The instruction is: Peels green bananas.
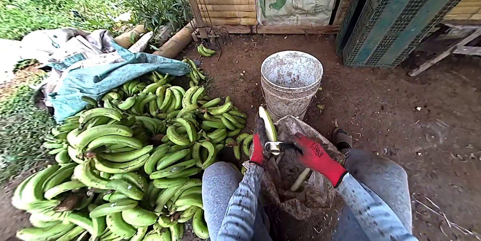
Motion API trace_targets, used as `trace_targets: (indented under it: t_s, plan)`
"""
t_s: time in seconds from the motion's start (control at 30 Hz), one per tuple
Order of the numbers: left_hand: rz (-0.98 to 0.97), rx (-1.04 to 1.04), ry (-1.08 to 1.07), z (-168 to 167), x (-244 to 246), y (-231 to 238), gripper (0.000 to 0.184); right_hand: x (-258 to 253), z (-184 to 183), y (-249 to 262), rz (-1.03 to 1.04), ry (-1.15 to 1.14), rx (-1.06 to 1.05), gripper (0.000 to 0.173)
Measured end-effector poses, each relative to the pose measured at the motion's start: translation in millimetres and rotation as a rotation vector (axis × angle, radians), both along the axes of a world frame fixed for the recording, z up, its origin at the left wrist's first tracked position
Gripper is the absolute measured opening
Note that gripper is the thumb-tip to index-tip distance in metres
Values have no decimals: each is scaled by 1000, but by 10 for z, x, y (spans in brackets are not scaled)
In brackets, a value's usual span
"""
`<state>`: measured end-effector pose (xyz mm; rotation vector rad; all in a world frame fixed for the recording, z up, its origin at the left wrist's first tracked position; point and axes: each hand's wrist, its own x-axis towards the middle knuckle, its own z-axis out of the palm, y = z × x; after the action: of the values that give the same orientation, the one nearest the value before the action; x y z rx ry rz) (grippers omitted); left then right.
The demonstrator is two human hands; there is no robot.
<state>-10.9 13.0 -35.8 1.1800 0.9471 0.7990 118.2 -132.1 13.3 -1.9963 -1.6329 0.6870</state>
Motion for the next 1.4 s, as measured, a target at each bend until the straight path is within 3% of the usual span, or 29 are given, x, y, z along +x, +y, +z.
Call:
trace_targets:
  t_s: [0.1, 0.17, 0.23, 0.3, 0.37, 0.47, 0.53, 0.6, 0.7, 0.77, 0.9, 1.07, 1.13, 1.2, 1.3, 1.37, 1.4]
  plan:
    - [-242, 21, -2, -189, -64, 9, 47, 219, -88, 234, -162, -93, 33, 39]
    - [-367, 171, 284, -198, -115, 21, 48, 406, -155, 382, -297, -129, 45, 38]
    - [-327, 220, 454, -92, -71, -10, 47, 421, -158, 417, -356, -125, 10, 40]
    - [-315, 216, 342, -2, -33, -23, 45, 312, -91, 386, -372, -78, -6, 42]
    - [-449, 225, 185, 17, 2, -54, 49, 309, -115, 352, -410, -36, 19, 42]
    - [-640, 315, 400, 50, 15, -161, 61, 469, -223, 358, -530, -53, -29, 43]
    - [-467, 235, 399, -31, 44, -185, 56, 428, -181, 295, -520, -26, -36, 43]
    - [-184, 126, 211, -97, 94, -78, 45, 221, -124, 149, -395, 33, 29, 43]
    - [117, 9, 4, -60, 74, 131, 44, -111, -108, -59, -163, 53, 114, 40]
    - [230, -25, -80, -23, 76, 173, 47, -234, -34, -87, -92, -35, 43, 41]
    - [174, 20, -117, -58, 68, 137, 48, -221, -37, 74, -109, -174, -38, 44]
    - [-390, 261, 279, -232, -47, 60, 45, 231, -200, 440, -360, -39, -60, 41]
    - [-499, 237, 349, -150, 29, -6, 45, 410, -257, 503, -463, -15, -107, 39]
    - [-362, 99, 266, -102, 61, -38, 44, 405, -234, 442, -476, 34, -60, 38]
    - [-2, -77, 22, -55, 20, 58, 49, 75, -153, 171, -280, 118, 136, 39]
    - [235, -192, -171, 80, 77, 81, 43, -96, -158, 12, -146, 78, 226, 38]
    - [264, -244, -248, 132, 62, 73, 45, -128, -148, -28, -98, 17, 236, 37]
